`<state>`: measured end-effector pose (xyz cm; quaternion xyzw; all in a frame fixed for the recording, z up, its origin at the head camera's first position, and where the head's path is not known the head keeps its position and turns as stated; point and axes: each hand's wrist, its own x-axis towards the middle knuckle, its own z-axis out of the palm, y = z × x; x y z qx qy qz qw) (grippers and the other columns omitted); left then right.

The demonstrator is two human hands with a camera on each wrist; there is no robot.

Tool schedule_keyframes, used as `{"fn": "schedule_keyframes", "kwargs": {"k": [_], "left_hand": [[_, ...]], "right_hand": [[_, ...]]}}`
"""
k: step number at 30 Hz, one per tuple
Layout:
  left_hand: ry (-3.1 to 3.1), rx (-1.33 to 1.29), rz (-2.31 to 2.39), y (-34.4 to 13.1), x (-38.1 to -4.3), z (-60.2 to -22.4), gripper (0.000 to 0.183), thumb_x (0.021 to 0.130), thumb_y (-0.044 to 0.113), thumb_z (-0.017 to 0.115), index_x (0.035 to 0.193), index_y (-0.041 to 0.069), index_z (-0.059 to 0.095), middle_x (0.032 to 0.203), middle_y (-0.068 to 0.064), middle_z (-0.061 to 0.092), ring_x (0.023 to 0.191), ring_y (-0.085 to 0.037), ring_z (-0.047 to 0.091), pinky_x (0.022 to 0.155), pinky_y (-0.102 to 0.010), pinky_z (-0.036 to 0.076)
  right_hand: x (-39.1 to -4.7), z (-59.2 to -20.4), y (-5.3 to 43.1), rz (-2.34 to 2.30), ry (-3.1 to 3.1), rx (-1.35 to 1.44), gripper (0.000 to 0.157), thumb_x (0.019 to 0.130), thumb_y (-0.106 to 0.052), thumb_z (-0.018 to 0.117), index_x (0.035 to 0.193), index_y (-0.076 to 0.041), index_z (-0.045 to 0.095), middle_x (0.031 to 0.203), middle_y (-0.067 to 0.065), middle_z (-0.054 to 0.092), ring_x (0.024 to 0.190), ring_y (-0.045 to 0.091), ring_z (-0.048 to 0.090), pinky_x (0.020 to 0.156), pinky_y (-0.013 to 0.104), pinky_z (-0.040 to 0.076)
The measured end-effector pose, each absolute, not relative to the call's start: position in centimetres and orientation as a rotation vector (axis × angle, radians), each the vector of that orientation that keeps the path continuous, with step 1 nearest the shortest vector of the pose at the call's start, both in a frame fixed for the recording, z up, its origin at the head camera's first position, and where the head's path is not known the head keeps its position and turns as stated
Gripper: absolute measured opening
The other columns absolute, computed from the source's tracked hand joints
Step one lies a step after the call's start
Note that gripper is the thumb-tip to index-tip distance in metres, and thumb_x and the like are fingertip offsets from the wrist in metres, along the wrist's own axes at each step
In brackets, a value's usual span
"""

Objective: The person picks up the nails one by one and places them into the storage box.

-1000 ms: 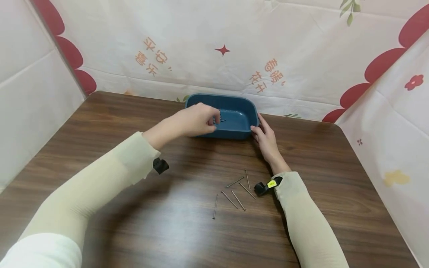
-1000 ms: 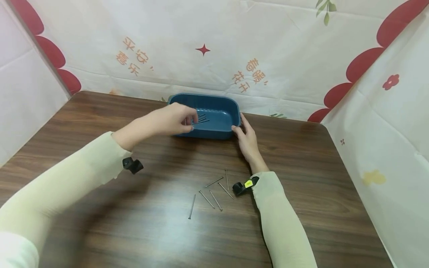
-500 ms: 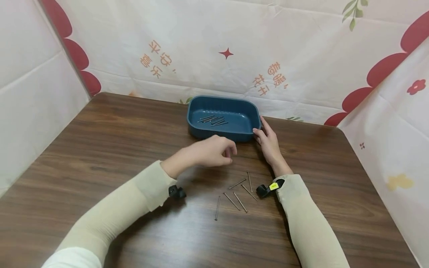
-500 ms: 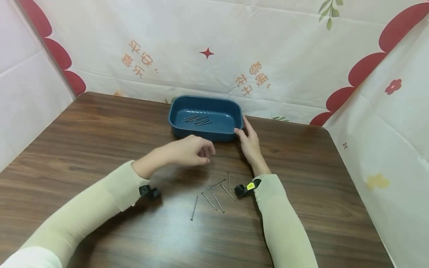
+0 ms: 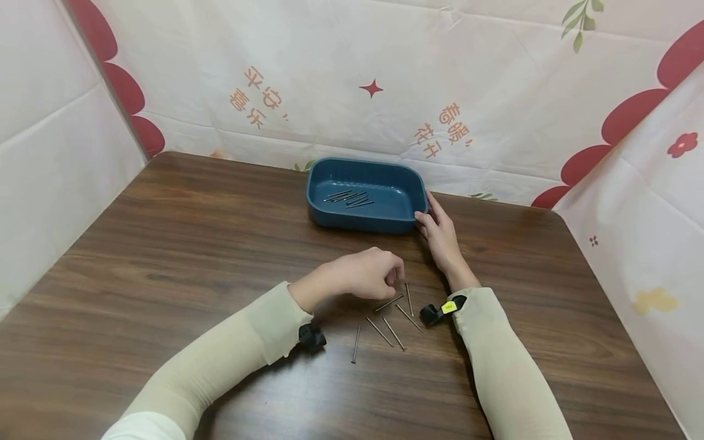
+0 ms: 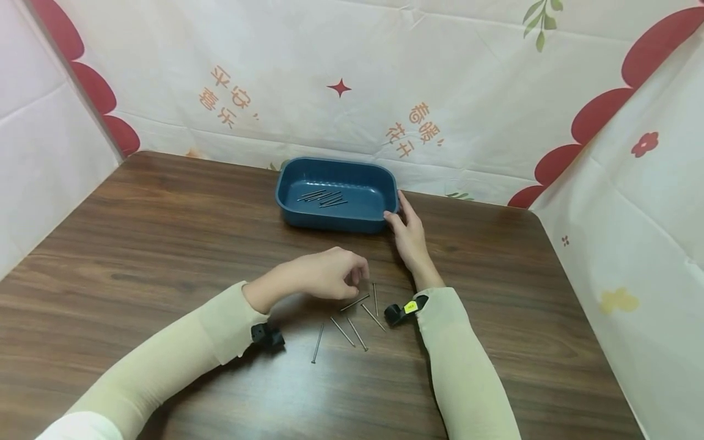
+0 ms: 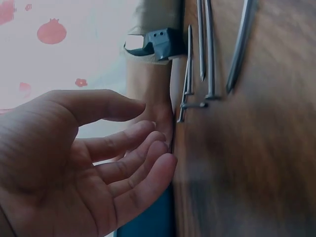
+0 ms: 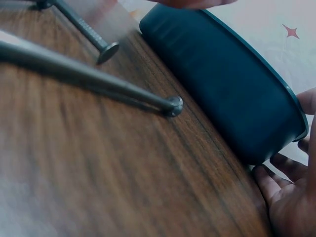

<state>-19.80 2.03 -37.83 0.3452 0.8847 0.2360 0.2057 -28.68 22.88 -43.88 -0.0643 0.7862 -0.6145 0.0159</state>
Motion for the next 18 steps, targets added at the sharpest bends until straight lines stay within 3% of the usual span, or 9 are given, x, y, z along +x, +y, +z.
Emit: {"fn": "schedule_keyframes", "kwargs": {"k": [12,18], "left_hand": [[2.516,0.965,0.536,3.3,-19.0,-39.0,0.018,0.088,0.017,0.071,0.105,0.012,0.067,0.086,0.004,0.061,0.080,-0.010,0.058,0.072,-0.023,0.047],[2.570,0.977,0.466,4.0,-18.7,-39.2,0.018,0.086,0.014,0.072,0.103,0.012,0.067,0.094,0.004,0.064,0.082,-0.011,0.059,0.073,-0.024,0.049]], "right_hand": [[-28.6,-43.9,22.9,-1.898,2.454,-0.210,0.063,0.107,-0.028,0.046,0.162,-0.032,0.016,0.166,0.008,0.030,0.148,0.024,0.040,0.120,0.044,0.035],[-28.6,-43.9,22.8,-1.906,2.452,-0.210,0.064,0.106,-0.029,0.047,0.163,-0.030,0.017,0.165,0.009,0.031,0.148,0.025,0.041,0.119,0.045,0.036]]}}
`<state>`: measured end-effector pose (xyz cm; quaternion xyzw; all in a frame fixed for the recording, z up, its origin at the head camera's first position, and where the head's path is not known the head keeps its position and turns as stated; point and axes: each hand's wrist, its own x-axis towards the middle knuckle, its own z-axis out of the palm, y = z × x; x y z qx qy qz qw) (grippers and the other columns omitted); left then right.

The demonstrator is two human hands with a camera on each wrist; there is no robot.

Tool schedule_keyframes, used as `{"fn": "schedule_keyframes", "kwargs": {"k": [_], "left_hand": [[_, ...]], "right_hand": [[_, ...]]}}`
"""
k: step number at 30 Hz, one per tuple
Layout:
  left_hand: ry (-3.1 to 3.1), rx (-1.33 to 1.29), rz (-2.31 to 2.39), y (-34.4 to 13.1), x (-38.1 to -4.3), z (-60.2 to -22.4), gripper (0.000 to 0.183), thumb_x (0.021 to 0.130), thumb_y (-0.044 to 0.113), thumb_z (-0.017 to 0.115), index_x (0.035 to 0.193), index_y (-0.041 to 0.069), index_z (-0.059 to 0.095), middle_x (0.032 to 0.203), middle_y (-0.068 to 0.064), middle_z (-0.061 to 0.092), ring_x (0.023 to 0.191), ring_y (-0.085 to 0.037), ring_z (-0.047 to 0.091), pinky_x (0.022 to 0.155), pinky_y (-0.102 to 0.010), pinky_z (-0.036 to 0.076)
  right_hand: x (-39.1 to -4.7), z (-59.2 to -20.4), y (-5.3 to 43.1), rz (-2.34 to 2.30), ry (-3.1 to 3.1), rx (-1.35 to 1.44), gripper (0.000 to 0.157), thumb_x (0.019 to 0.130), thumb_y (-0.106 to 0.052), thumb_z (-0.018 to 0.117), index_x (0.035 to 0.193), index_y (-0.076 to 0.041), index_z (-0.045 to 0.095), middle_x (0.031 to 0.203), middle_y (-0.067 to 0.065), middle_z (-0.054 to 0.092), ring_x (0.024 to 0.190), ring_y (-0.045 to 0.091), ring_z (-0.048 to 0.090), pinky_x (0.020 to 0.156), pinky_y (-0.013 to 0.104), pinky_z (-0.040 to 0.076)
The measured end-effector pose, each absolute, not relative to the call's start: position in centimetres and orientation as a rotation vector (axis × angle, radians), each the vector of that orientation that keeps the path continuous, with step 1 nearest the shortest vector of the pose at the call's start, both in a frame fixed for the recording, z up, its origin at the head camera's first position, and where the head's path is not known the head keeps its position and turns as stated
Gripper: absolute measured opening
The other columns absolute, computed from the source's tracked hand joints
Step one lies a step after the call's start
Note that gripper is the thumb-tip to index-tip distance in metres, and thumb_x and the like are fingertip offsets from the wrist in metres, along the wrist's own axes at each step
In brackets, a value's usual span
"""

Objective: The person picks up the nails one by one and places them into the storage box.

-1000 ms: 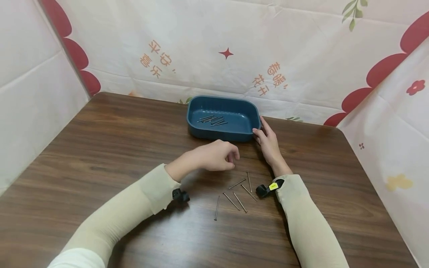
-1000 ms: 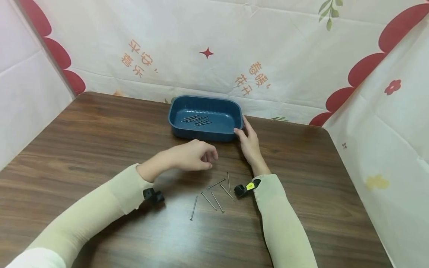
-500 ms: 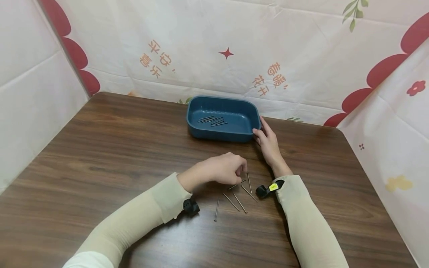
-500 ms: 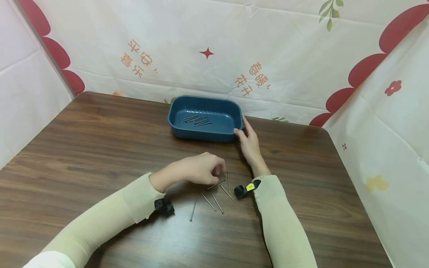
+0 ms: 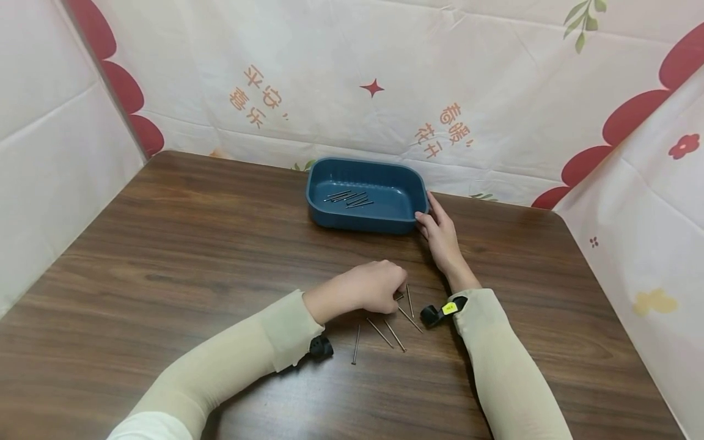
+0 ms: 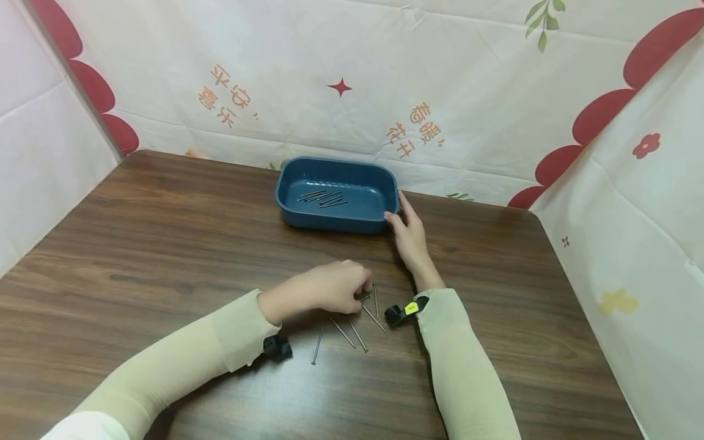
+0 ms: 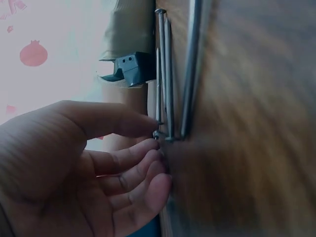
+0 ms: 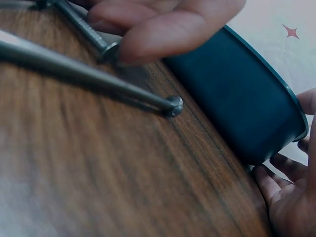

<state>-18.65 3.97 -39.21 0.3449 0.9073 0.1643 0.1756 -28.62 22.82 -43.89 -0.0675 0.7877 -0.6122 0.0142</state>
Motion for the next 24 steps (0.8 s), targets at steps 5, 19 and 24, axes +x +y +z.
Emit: {"fn": "schedule_keyframes", "kwargs": {"k": [5,19,24], "left_hand": [[2.600,0.969,0.422,4.41,-18.35,-39.23,0.019,0.086,0.012,0.072,0.104,0.013,0.067,0.102,0.003,0.066,0.087,-0.011,0.061,0.076,-0.025,0.051],[2.651,0.945,0.374,4.97,-18.29,-39.42,0.015,0.086,0.010,0.073,0.099,0.012,0.068,0.097,0.002,0.068,0.082,-0.012,0.060,0.069,-0.026,0.050],[2.650,0.924,0.385,5.04,-18.15,-39.38,0.010,0.087,0.008,0.072,0.093,0.013,0.067,0.088,0.004,0.065,0.075,-0.011,0.057,0.063,-0.025,0.046]], "right_hand": [[-28.58,-43.89,22.83,-1.901,2.457,-0.215,0.063,0.106,-0.029,0.047,0.162,-0.032,0.017,0.165,0.009,0.032,0.147,0.025,0.042,0.119,0.042,0.037],[-28.72,-44.07,22.87,-1.902,2.475,-0.218,0.063,0.106,-0.030,0.047,0.162,-0.030,0.018,0.164,0.010,0.034,0.146,0.025,0.044,0.118,0.043,0.037],[-28.74,-44.09,22.87,-1.909,2.467,-0.219,0.065,0.106,-0.031,0.047,0.163,-0.025,0.017,0.164,0.012,0.034,0.147,0.026,0.042,0.119,0.044,0.036]]}}
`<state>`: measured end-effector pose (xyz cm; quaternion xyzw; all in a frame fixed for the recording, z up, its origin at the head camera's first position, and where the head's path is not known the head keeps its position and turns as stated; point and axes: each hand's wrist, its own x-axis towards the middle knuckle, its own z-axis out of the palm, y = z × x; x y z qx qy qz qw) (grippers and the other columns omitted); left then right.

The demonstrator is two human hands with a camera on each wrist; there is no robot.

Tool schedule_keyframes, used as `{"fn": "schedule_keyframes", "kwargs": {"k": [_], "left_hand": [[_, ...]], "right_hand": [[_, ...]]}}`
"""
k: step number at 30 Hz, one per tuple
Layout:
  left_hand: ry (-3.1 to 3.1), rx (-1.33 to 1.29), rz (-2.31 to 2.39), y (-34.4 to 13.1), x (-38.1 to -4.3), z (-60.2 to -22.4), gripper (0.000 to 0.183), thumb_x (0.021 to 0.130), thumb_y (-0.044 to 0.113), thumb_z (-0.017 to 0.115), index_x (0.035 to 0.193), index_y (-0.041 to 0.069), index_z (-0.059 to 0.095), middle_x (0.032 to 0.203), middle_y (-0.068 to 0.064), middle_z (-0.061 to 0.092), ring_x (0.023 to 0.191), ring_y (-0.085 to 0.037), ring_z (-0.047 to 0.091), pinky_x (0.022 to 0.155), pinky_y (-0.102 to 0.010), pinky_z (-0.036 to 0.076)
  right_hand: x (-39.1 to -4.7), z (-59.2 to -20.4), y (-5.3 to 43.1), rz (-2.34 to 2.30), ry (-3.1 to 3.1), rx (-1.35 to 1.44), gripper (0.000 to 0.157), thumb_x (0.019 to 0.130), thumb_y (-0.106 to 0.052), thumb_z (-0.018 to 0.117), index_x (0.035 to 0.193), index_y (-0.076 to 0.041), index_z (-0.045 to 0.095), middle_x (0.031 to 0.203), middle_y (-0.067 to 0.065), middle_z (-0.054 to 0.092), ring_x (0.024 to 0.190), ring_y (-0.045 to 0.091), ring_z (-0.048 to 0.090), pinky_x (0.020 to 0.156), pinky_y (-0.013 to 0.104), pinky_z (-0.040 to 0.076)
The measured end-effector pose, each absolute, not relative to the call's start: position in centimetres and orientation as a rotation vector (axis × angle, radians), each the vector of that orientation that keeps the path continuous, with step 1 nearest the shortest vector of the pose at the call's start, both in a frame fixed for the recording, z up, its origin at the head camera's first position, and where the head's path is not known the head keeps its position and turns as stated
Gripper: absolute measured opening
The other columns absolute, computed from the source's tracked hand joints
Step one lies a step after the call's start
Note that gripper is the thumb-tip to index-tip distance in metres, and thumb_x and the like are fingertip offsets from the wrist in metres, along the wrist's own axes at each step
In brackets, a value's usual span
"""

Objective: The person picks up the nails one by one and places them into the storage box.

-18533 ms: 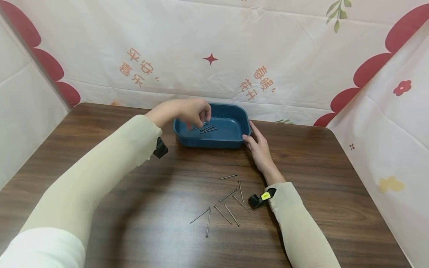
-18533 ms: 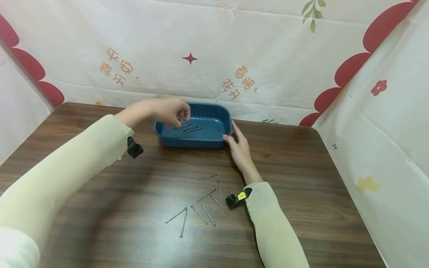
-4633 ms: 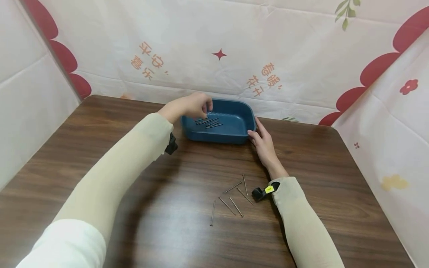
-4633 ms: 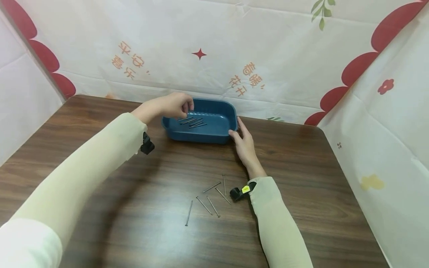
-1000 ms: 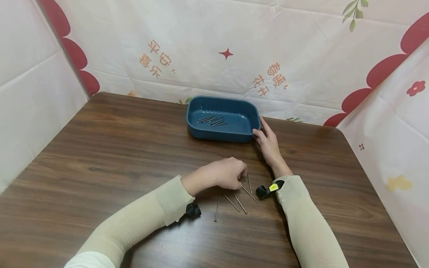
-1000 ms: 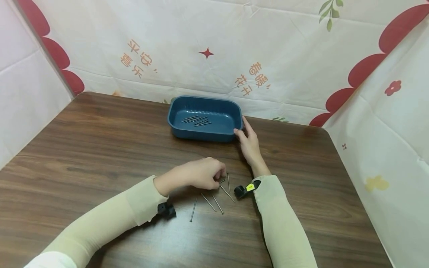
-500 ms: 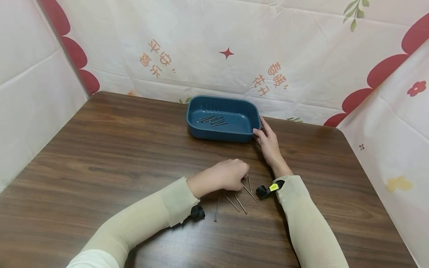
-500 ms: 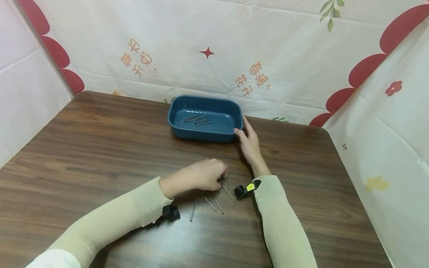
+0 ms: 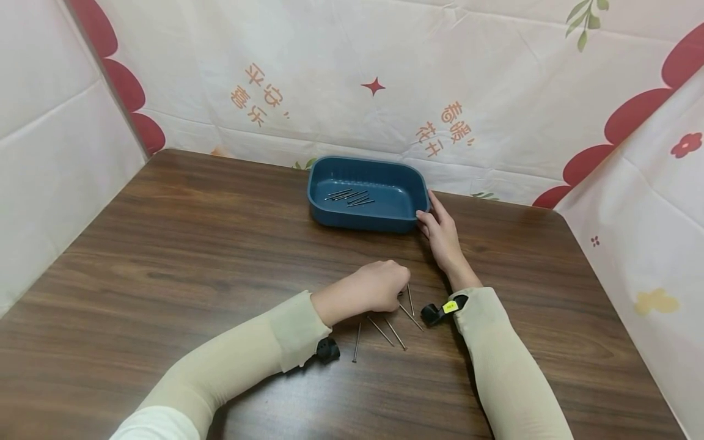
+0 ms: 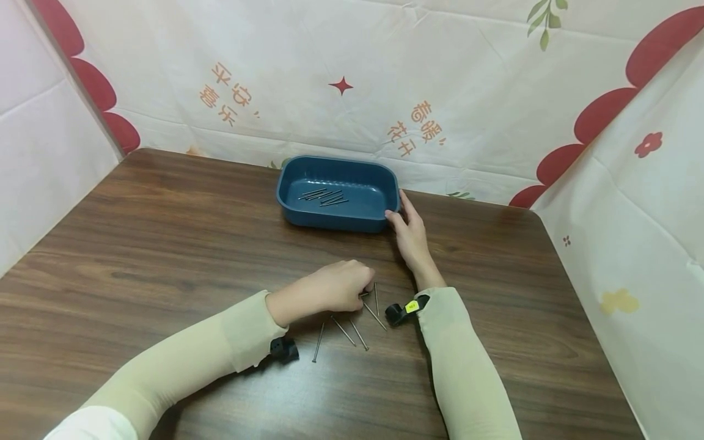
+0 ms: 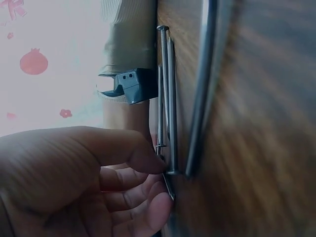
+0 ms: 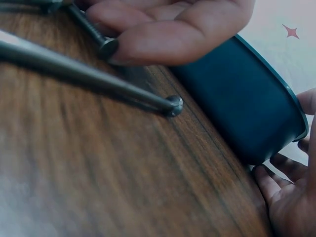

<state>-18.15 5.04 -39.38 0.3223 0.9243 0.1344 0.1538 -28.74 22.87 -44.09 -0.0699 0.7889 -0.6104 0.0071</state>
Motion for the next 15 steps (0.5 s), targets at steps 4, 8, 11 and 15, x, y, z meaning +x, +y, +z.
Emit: {"fn": "schedule_keyframes", "kwargs": {"k": [4,8,11,15], "left_hand": [[2.645,0.920,0.383,5.10,-18.13,-39.18,0.010,0.087,0.008,0.072,0.087,0.014,0.064,0.081,0.004,0.062,0.070,-0.011,0.054,0.058,-0.024,0.043],[2.633,0.924,0.379,5.17,-18.30,-39.05,0.010,0.087,0.008,0.074,0.091,0.013,0.066,0.085,0.003,0.064,0.072,-0.011,0.055,0.060,-0.024,0.044],[2.617,0.931,0.373,5.12,-18.47,-38.98,0.014,0.087,0.009,0.075,0.098,0.011,0.068,0.093,0.002,0.068,0.076,-0.011,0.057,0.064,-0.023,0.047],[2.609,0.958,0.351,4.83,-18.90,-38.73,0.016,0.087,0.009,0.075,0.102,0.012,0.069,0.096,0.002,0.068,0.080,-0.010,0.060,0.068,-0.024,0.049]], "right_hand": [[-28.81,-44.11,22.88,-1.915,2.463,-0.216,0.065,0.106,-0.030,0.047,0.163,-0.023,0.017,0.164,0.012,0.034,0.147,0.026,0.043,0.119,0.045,0.036],[-28.75,-44.08,22.91,-1.914,2.465,-0.219,0.065,0.106,-0.030,0.047,0.163,-0.024,0.017,0.164,0.012,0.034,0.147,0.026,0.043,0.119,0.045,0.036],[-28.67,-44.05,22.90,-1.912,2.462,-0.220,0.064,0.106,-0.030,0.047,0.163,-0.026,0.017,0.164,0.011,0.034,0.147,0.026,0.042,0.119,0.045,0.036],[-28.67,-44.08,22.85,-1.923,2.449,-0.221,0.063,0.106,-0.030,0.047,0.163,-0.029,0.019,0.165,0.011,0.032,0.148,0.026,0.041,0.119,0.045,0.036]]}}
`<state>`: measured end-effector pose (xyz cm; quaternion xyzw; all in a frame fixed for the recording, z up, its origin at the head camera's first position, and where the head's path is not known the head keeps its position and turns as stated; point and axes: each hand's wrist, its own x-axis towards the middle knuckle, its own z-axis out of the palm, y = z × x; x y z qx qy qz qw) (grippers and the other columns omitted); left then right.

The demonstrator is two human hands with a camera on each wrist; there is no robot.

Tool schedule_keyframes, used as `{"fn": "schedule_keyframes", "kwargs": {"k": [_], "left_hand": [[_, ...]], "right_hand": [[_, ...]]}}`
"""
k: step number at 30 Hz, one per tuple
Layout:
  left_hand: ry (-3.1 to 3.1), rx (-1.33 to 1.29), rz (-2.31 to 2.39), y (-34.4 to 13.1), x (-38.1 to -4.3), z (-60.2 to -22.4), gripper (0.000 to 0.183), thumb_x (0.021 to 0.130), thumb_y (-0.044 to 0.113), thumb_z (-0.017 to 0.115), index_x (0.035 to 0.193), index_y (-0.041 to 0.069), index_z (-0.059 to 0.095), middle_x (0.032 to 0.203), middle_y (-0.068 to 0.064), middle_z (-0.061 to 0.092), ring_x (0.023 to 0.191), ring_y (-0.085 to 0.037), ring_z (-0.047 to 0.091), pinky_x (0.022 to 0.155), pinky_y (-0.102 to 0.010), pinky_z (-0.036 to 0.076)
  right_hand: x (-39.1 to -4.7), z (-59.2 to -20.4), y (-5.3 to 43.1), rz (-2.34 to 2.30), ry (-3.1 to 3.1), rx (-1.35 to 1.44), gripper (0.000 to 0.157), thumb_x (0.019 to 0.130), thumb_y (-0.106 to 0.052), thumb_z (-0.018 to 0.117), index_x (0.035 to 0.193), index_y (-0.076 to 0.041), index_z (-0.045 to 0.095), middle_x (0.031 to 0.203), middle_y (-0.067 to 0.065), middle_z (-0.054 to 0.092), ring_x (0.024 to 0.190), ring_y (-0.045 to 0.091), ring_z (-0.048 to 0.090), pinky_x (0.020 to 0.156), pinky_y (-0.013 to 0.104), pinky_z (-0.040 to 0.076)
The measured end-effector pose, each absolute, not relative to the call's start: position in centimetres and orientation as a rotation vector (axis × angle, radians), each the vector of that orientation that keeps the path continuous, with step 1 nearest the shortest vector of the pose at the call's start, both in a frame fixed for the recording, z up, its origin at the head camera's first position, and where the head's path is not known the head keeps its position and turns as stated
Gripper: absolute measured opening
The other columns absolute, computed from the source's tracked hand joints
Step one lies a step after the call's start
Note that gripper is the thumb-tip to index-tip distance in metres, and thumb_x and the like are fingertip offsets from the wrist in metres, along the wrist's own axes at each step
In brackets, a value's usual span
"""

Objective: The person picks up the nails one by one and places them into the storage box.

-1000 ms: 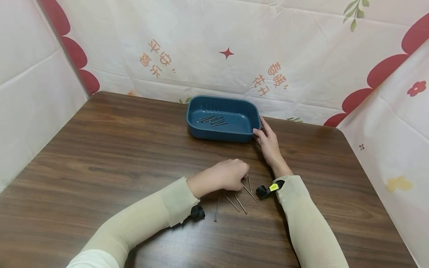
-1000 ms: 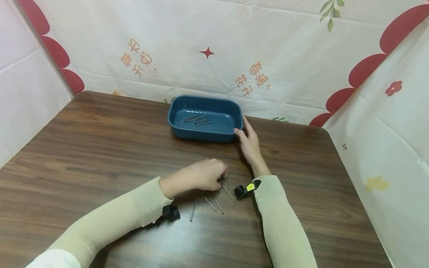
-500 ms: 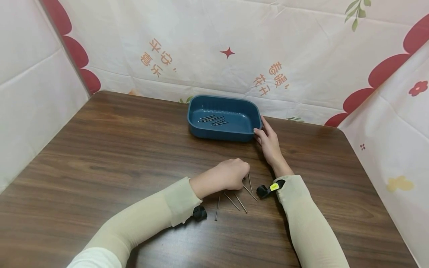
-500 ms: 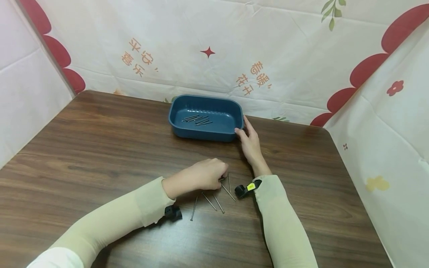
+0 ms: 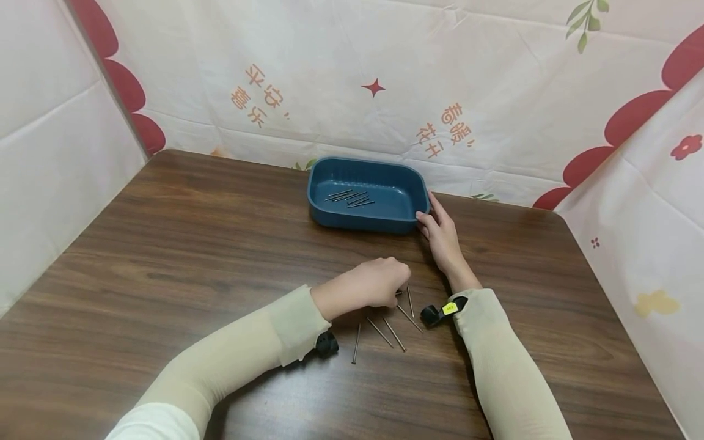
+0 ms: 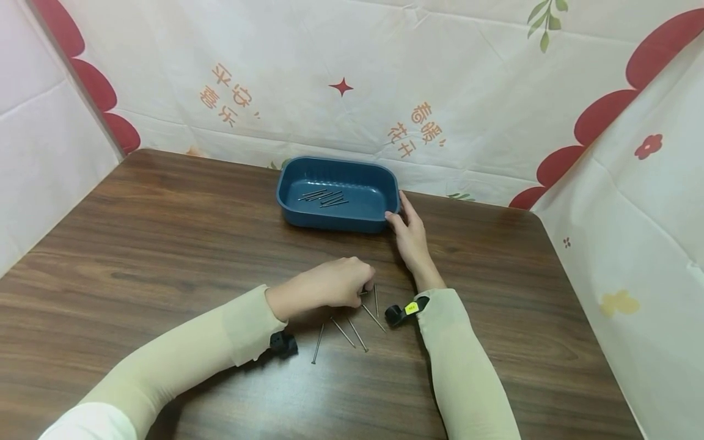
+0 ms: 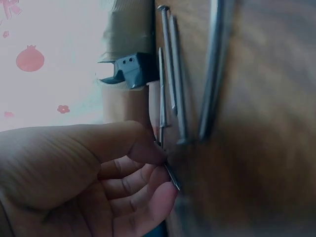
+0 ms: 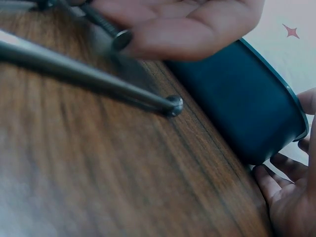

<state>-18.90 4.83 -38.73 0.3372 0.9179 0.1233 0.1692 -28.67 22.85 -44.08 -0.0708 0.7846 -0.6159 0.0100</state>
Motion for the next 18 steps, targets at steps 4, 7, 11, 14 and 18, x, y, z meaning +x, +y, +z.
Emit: {"fn": "schedule_keyframes", "kwargs": {"k": [4,7,11,14,18], "left_hand": [[2.627,1.007,0.337,4.3,-19.6,-38.1,0.017,0.086,0.008,0.075,0.101,0.013,0.070,0.093,0.003,0.068,0.082,-0.011,0.062,0.071,-0.025,0.051],[2.630,1.031,0.347,3.8,-20.1,-37.3,0.019,0.085,0.007,0.075,0.103,0.013,0.070,0.093,0.003,0.067,0.083,-0.011,0.062,0.073,-0.025,0.051],[2.606,1.053,0.365,3.3,-21.0,-35.6,0.019,0.087,0.008,0.073,0.106,0.011,0.068,0.094,0.001,0.066,0.081,-0.011,0.059,0.073,-0.025,0.050],[2.587,1.090,0.381,3.0,-21.8,-34.3,0.020,0.089,0.007,0.071,0.108,0.010,0.067,0.096,-0.002,0.067,0.082,-0.011,0.059,0.074,-0.024,0.050],[2.584,1.160,0.441,2.6,-23.4,-33.0,0.020,0.089,0.004,0.068,0.109,0.009,0.065,0.098,-0.004,0.068,0.085,-0.012,0.060,0.077,-0.025,0.051]], "right_hand": [[-28.7,-44.1,22.9,-1.930,2.447,-0.219,0.062,0.106,-0.028,0.047,0.162,-0.030,0.020,0.165,0.011,0.033,0.147,0.025,0.042,0.118,0.043,0.037],[-28.6,-44.0,22.9,-1.928,2.451,-0.219,0.062,0.107,-0.027,0.046,0.163,-0.028,0.019,0.164,0.012,0.033,0.147,0.026,0.042,0.118,0.042,0.037],[-28.6,-43.9,22.9,-1.930,2.450,-0.220,0.062,0.107,-0.027,0.046,0.163,-0.026,0.019,0.164,0.012,0.033,0.148,0.026,0.041,0.117,0.043,0.038],[-28.6,-44.0,23.0,-1.930,2.452,-0.233,0.063,0.107,-0.026,0.046,0.163,-0.025,0.018,0.164,0.013,0.033,0.147,0.027,0.042,0.117,0.044,0.038],[-28.5,-44.0,23.0,-1.925,2.456,-0.257,0.062,0.107,-0.026,0.044,0.163,-0.027,0.018,0.163,0.014,0.034,0.147,0.028,0.042,0.117,0.044,0.039]]}}
